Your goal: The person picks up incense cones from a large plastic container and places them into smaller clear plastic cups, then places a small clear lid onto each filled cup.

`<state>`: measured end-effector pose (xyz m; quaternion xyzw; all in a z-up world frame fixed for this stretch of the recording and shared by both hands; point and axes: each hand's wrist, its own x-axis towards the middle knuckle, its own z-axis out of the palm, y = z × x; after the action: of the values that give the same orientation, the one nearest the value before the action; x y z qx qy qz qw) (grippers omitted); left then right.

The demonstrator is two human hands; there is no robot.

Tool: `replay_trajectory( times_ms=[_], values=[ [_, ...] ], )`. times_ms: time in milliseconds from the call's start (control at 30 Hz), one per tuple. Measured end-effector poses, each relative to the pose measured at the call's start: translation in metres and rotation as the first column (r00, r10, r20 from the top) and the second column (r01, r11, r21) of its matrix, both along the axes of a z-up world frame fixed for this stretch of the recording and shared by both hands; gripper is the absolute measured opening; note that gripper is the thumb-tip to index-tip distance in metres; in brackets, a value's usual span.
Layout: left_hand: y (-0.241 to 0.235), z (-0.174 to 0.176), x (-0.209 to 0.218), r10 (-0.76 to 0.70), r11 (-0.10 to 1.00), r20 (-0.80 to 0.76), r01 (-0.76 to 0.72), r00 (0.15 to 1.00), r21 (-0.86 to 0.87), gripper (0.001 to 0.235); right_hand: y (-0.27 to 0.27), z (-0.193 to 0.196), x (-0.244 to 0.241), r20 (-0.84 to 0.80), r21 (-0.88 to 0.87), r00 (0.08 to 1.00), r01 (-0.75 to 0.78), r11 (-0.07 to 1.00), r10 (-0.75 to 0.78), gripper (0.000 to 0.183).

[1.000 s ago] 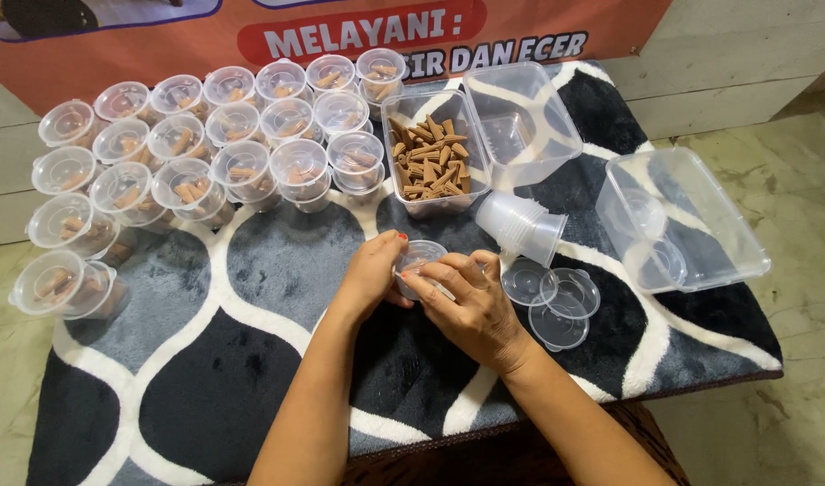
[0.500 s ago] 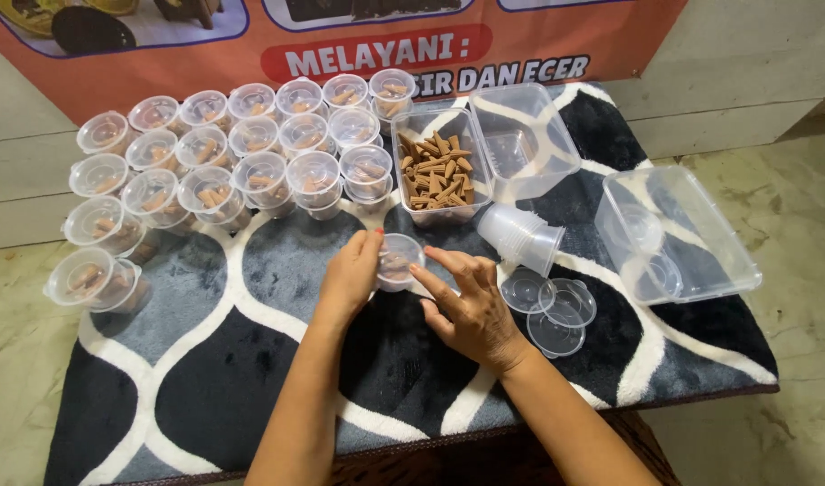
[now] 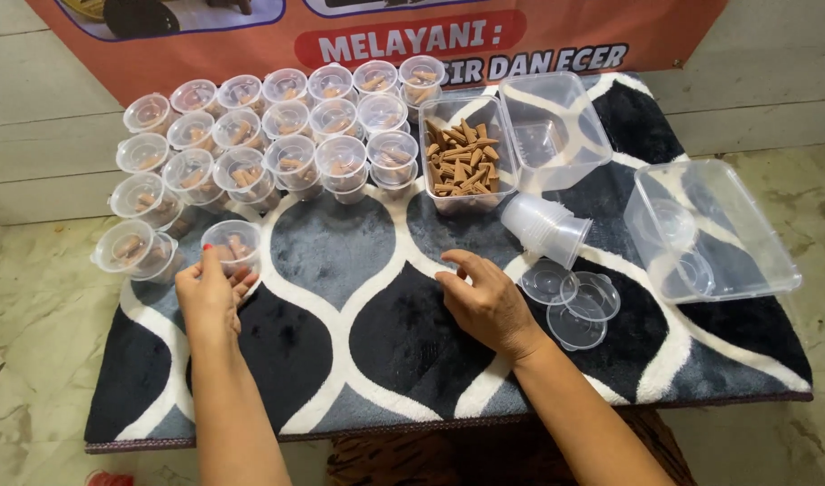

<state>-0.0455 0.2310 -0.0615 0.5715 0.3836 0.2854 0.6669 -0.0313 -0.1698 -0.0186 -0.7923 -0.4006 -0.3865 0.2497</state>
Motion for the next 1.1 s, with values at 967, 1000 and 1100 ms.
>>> replay_trajectory(
  times_ms=[967, 1000, 1100],
  values=[
    [-0.049, 0.017, 0.012, 0.206, 0.977, 0.109, -0.211, 0.972, 0.033, 0.046, -0.018, 0.019, -0.026, 0.013, 0.146, 0.98, 0.196, 0.97, -0.2, 0.012],
    [-0.056, 0.008, 0.015, 0.179, 0.974, 0.083, -0.189, 0.98, 0.129, 0.043, -0.025, 0.02, -0.031, -0.031, 0.249, 0.958, 0.283, 0.926, -0.284, 0.013],
    [-0.114, 0.022, 0.021, 0.012, 0.849, 0.265, -0.15, 0.964, 0.506, 0.03, -0.047, 0.032, -0.042, -0.24, 0.415, 0.864, 0.503, 0.758, -0.442, 0.019]
  ],
)
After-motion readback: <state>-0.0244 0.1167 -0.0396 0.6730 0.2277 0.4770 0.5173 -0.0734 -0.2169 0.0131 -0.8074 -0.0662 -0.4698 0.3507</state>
